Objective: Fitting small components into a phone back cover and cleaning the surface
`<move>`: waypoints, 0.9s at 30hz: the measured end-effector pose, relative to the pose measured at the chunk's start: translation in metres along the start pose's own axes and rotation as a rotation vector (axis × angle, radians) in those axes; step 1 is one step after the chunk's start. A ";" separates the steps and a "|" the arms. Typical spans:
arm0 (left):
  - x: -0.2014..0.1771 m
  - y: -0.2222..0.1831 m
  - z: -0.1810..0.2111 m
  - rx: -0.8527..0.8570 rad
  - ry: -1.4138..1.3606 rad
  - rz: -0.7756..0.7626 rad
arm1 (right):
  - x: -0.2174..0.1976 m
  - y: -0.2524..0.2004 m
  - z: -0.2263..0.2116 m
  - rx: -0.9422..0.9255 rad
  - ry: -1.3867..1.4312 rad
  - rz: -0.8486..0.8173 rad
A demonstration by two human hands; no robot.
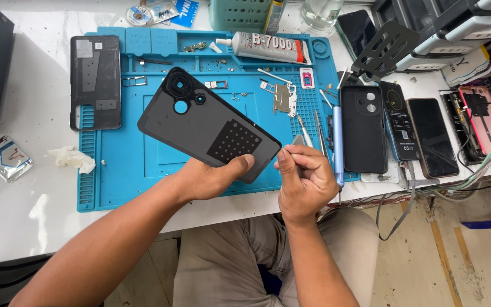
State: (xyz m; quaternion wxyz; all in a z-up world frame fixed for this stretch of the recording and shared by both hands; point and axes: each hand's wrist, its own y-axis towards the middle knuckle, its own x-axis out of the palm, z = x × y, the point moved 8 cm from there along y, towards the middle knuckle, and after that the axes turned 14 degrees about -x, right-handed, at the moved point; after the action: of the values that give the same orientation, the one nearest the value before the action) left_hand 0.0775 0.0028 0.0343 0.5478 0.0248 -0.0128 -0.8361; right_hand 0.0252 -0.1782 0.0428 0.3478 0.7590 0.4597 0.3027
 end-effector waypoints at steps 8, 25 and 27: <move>-0.002 0.004 -0.019 -0.021 0.054 0.042 | -0.001 0.003 0.001 0.001 -0.051 -0.025; -0.001 -0.002 0.006 0.017 0.020 0.017 | 0.003 -0.010 0.000 -0.076 0.073 -0.078; -0.003 0.001 0.003 0.015 0.064 0.057 | 0.010 -0.003 -0.007 -0.120 0.047 -0.109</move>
State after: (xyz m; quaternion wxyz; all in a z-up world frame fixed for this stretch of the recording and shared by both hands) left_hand 0.0793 0.0056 0.0378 0.5714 0.0550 -0.0022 -0.8188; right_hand 0.0220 -0.1664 0.0453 0.3976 0.7035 0.4893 0.3279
